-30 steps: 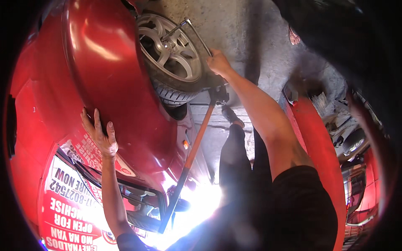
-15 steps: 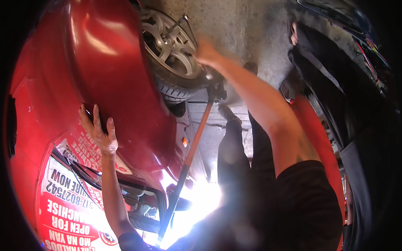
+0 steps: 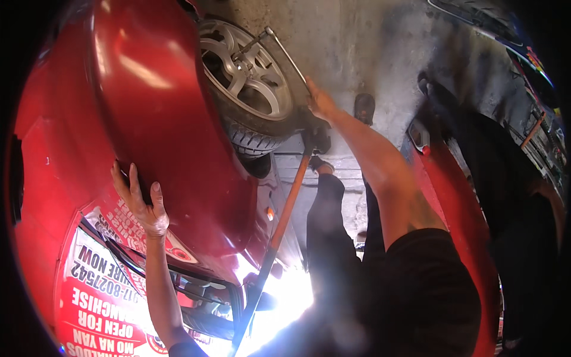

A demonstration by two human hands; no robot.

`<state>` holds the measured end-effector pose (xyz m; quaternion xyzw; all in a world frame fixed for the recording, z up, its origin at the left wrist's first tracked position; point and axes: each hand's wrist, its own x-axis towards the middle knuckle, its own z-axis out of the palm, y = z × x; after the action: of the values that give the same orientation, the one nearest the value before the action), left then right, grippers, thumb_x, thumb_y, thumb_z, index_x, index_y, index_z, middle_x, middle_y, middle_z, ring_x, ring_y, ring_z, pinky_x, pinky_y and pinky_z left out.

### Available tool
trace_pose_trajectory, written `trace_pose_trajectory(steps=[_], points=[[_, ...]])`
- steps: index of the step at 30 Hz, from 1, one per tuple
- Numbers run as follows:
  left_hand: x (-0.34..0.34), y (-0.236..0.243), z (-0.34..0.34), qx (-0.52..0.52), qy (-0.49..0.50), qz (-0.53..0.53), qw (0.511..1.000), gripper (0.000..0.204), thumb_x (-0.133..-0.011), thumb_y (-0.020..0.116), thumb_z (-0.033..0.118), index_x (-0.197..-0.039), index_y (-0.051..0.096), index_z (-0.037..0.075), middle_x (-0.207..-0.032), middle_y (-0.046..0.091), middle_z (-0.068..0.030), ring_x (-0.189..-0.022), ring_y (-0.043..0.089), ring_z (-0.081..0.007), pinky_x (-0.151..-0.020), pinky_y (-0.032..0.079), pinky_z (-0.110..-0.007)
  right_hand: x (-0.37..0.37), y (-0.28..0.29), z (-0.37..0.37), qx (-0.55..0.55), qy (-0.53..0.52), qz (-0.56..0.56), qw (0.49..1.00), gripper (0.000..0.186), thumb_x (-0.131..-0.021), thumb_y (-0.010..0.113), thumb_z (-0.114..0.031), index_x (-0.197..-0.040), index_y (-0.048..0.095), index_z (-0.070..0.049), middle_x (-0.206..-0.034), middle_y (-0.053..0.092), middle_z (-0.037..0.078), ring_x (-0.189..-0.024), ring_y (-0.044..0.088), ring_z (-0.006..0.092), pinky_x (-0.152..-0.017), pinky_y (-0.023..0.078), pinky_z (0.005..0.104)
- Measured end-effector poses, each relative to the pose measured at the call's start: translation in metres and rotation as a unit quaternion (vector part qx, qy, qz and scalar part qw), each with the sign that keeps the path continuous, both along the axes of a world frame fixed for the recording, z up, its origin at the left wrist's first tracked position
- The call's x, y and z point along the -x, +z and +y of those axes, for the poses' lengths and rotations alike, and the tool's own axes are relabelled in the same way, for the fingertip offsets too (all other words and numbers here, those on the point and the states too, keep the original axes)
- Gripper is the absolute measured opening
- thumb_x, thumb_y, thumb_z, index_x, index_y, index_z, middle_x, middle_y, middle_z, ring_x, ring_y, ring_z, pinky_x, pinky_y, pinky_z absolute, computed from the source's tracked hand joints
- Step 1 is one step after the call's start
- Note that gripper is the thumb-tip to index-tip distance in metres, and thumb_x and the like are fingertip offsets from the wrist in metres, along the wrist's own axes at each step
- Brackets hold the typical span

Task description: The person uses a floor jack to lift a red car, then uses a socket wrench to unscrew and remove lug nuts from a wheel.

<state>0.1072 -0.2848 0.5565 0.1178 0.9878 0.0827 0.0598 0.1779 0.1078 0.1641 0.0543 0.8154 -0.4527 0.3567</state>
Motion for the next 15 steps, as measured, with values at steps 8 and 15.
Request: trace_pose_trajectory(steps=[8, 15], points=[[0.000, 0.006, 0.001, 0.006, -0.017, -0.007, 1.000, 0.058, -0.103, 0.055, 0.037, -0.147, 0.049, -0.001, -0.161, 0.028, -0.0284, -0.148, 0.029, -0.0461, -0.117, 0.031, -0.058, -0.013, -0.021, -0.004, 0.022, -0.013, 0.033, 0.999, 0.082, -0.092, 0.058, -0.008, -0.162, 0.017, -0.012, -0.100, 0.068, 0.030, -0.090, 0.068, 0.0464, -0.081, 0.053, 0.0497], [-0.007, 0.005, -0.007, -0.002, 0.008, -0.008, 1.000, 0.062, -0.103, 0.053, 0.043, -0.149, 0.048, 0.001, -0.160, 0.028, -0.0308, -0.148, 0.029, -0.0484, -0.116, 0.031, -0.059, -0.006, -0.091, -0.012, 0.023, 0.018, -0.099, 0.995, 0.081, -0.095, 0.057, -0.013, -0.163, 0.015, -0.023, -0.117, 0.067, 0.029, -0.112, 0.064, 0.0451, -0.092, 0.051, 0.0498]])
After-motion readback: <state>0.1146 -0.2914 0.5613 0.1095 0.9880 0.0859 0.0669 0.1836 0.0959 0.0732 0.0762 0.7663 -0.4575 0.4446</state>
